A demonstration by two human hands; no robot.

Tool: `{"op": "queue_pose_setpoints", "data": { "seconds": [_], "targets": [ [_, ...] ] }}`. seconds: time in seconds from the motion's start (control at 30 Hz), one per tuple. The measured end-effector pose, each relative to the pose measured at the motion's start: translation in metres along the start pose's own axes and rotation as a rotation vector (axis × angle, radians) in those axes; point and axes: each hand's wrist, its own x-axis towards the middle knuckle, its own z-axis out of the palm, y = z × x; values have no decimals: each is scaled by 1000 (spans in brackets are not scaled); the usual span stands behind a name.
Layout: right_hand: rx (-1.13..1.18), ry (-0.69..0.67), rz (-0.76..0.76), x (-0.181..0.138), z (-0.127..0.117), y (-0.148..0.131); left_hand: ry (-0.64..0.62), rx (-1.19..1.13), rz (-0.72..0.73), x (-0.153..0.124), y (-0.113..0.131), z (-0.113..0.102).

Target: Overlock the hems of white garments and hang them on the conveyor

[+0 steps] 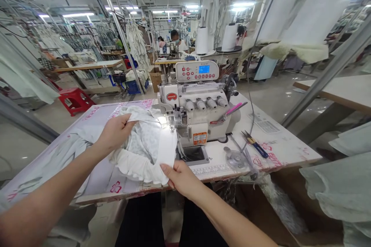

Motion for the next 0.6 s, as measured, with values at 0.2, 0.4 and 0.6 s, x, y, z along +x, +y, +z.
{"op": "queue_pose_setpoints", "data": {
  "seconds": [0.2,0.4,0.6],
  "targets": [
    [316,59,90,29,-6,-16,140,209,34,23,10,-8],
    [460,140,152,40,-3,-26,-77,38,380,-48,66,17],
    [436,183,126,19,-1,-30,-18,105,362,-62,65,48]
  ]
}}
